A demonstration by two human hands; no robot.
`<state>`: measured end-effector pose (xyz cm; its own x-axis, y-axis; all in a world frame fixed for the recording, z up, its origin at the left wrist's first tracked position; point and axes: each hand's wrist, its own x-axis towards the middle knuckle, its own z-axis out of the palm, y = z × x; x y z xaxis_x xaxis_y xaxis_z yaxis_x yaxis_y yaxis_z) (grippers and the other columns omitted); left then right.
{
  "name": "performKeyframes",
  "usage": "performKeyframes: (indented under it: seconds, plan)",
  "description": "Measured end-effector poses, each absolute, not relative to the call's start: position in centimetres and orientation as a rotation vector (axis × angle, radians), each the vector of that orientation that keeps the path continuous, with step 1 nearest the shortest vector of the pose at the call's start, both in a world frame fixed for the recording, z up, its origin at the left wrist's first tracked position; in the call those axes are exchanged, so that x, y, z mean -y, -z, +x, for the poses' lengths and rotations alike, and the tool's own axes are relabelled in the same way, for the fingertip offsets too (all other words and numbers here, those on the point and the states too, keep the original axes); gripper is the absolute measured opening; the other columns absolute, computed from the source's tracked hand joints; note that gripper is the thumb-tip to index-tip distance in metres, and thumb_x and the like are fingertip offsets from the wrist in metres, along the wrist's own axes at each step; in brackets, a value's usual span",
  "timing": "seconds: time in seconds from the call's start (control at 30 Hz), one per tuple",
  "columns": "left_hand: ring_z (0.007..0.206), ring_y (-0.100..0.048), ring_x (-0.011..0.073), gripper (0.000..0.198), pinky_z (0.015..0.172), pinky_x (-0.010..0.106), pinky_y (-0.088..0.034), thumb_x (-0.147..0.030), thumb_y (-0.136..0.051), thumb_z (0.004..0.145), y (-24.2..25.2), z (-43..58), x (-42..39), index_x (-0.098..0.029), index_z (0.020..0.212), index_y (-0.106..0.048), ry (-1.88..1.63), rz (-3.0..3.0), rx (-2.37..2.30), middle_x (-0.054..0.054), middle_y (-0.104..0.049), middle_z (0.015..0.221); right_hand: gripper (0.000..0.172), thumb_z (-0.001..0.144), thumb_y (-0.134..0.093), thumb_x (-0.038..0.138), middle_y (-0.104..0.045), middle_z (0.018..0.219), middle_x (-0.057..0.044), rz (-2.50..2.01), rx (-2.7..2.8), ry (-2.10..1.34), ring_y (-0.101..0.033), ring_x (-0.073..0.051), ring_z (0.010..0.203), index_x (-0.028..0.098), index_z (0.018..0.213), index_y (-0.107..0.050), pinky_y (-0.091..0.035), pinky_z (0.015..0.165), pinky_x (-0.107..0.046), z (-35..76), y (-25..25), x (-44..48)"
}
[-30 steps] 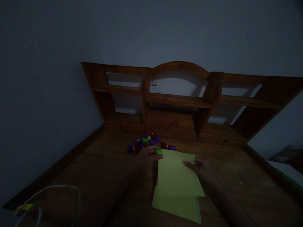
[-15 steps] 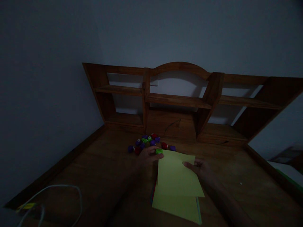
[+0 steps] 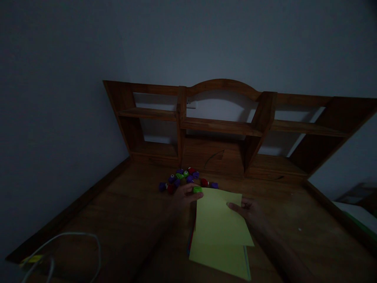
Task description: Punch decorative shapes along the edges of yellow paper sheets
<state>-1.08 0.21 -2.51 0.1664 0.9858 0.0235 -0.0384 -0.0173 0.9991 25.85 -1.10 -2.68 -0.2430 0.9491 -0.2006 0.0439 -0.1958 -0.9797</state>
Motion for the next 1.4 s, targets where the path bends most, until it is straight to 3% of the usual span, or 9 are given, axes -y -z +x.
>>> performKeyframes:
  seconds: [0.6, 1.4]
  plan:
    - [0.085, -0.064, 0.0209, 0.029, 0.079, 0.030, -0.046, -0.035, -0.075, 0.068, 2.6, -0.6, 0.2, -0.016, 0.088, -0.069, -1.197, 1.260, -1.038, 0.006, -0.071, 0.087, 0.041, 0.067, -0.078, 0.049, -0.075, 0.082, -0.012, -1.257, 1.290, -1.571, -0.070, -0.025, 0.067, 0.014, 0.086, -0.073, -0.053, 0.060, -0.033, 25.9, 3.4, 0.8]
    - [0.092, -0.065, 0.0246, 0.043, 0.080, 0.032, -0.048, -0.047, -0.074, 0.067, 3.4, -0.5, -0.4, -0.015, 0.096, -0.068, -1.172, 1.223, -1.071, 0.008, -0.071, 0.095, 0.038, 0.068, -0.078, 0.048, -0.075, 0.078, -0.011, -1.267, 1.231, -1.498, -0.069, -0.024, 0.061, 0.014, 0.084, -0.072, -0.052, 0.055, -0.032, 25.8, 3.6, 0.8]
